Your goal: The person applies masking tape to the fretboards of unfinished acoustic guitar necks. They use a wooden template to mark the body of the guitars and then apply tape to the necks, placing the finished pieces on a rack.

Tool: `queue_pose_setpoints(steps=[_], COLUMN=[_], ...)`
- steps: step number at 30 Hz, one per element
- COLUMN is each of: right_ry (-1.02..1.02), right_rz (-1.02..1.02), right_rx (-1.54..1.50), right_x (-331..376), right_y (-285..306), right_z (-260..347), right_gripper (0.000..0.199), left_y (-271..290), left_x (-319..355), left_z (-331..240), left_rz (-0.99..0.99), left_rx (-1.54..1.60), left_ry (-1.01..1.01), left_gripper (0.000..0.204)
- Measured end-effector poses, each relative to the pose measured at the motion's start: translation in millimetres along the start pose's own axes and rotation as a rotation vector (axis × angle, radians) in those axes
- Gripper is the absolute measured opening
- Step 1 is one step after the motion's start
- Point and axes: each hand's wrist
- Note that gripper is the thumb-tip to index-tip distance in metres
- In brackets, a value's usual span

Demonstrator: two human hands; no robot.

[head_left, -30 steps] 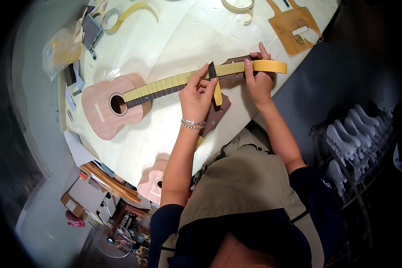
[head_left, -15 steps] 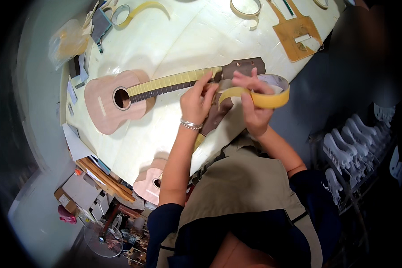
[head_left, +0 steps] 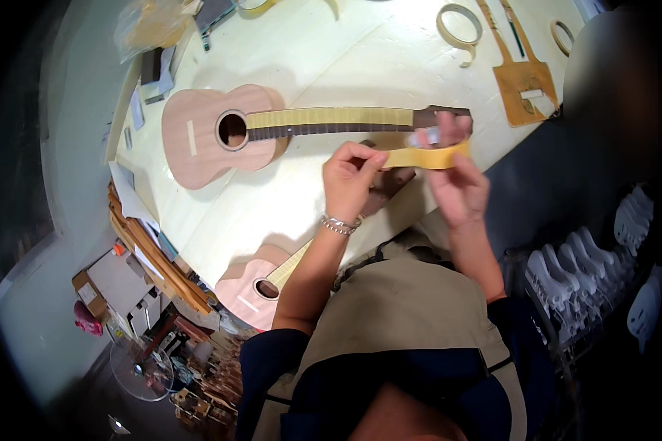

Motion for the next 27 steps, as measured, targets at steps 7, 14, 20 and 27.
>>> queue_pose_setpoints(steps=[7, 14, 20, 27], right_ry=[0.576, 0.602, 0.611, 0.611], right_rz=[0.035, -0.173, -0.175, -0.149], right_rx=[1.185, 2.163, 2.12, 2.126], right_x=[-30, -34, -35, -33], right_y=[39, 33, 30, 31], right_z=[70, 30, 27, 28], right_gripper=[0.048, 0.08, 0.079, 0.081], left_y=[162, 188, 180, 184], left_x=[-46, -81, -81, -82], left_z=[-61, -68, -68, -63], left_rz=[-0.229, -0.188, -0.2, -0.207], left_rx=[-0.751, -0.95, -1.047, -1.107], left_ry=[-0.344, -0.346, -0.36, -0.415], left_gripper=[0.01, 0.013, 0.015, 0.015])
Point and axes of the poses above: each hand's wrist, its own x-axis away from the middle knuckle, its own y-axis out of the back of the hand, z = x × y
